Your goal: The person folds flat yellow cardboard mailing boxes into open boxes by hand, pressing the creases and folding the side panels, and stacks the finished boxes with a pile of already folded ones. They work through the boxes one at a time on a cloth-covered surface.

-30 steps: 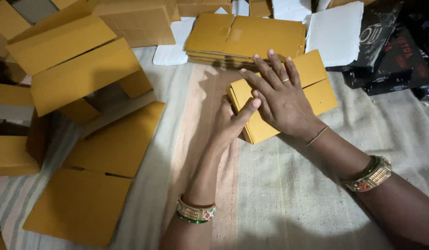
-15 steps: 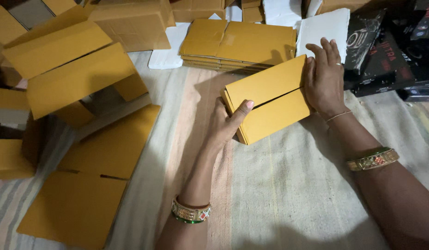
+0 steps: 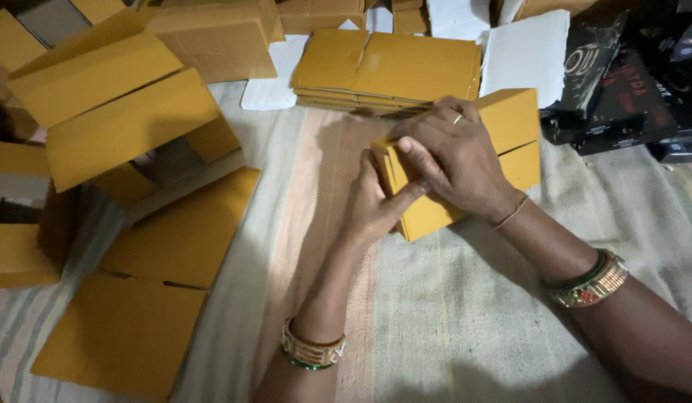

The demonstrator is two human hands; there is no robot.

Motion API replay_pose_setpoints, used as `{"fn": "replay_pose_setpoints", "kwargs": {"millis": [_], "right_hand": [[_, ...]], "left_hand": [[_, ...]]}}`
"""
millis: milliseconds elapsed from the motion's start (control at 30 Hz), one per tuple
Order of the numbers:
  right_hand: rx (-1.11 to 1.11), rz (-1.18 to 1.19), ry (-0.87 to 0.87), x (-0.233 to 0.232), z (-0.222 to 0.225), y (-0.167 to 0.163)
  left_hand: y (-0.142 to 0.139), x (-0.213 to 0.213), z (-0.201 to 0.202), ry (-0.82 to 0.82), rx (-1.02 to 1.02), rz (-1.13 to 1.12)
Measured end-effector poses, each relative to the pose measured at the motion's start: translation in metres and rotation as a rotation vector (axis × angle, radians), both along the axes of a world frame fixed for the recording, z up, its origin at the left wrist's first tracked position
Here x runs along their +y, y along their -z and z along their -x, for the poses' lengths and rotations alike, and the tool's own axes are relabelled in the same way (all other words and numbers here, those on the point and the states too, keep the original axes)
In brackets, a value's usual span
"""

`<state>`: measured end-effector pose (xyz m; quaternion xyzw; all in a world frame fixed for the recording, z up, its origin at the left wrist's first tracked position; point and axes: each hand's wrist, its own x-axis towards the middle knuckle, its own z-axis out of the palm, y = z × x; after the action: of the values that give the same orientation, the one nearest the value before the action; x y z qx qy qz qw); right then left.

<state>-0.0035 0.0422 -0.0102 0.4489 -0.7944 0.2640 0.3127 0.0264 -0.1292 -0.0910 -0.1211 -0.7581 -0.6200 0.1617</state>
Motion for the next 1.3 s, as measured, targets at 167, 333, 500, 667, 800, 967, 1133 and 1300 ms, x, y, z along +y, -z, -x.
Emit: {"fn": "replay_pose_setpoints", "kwargs": {"millis": [167,333,500,667,800,967,1133,1300], "right_hand": [[0.042,0.038,0.004,0.0,0.0,-0.003],[0.138,0.061,0.135,0.022,0.025,0.009],[0.156,0.073,0.31,0.059,0.056,0.027],[0.136,0.153,0.372,0.088,0.074,0.041],[0.095,0.225,0.413,0.091,0.076,0.044],[0.281,0.048,0.459,0.066,0.059,0.032],[0.229,-0.006,0.194,0.014,0.022,0.026],[0.265,-0.063,0.06,0.0,0.005,0.016]], "left_hand": [[-0.002,0.007,-0.002,-0.042,0.009,0.059],[-0.01,0.007,-0.007,-0.037,-0.013,0.026],[-0.013,0.009,-0.009,-0.014,-0.013,0.002],[-0.012,0.009,-0.008,0.003,0.022,-0.019],[-0.01,0.009,-0.007,-0.02,-0.006,-0.014],[-0.007,0.007,-0.003,0.012,-0.075,-0.071],[-0.001,0.005,0.0,-0.051,-0.065,-0.012],[0.001,0.003,0.001,-0.025,-0.019,-0.015]]}}
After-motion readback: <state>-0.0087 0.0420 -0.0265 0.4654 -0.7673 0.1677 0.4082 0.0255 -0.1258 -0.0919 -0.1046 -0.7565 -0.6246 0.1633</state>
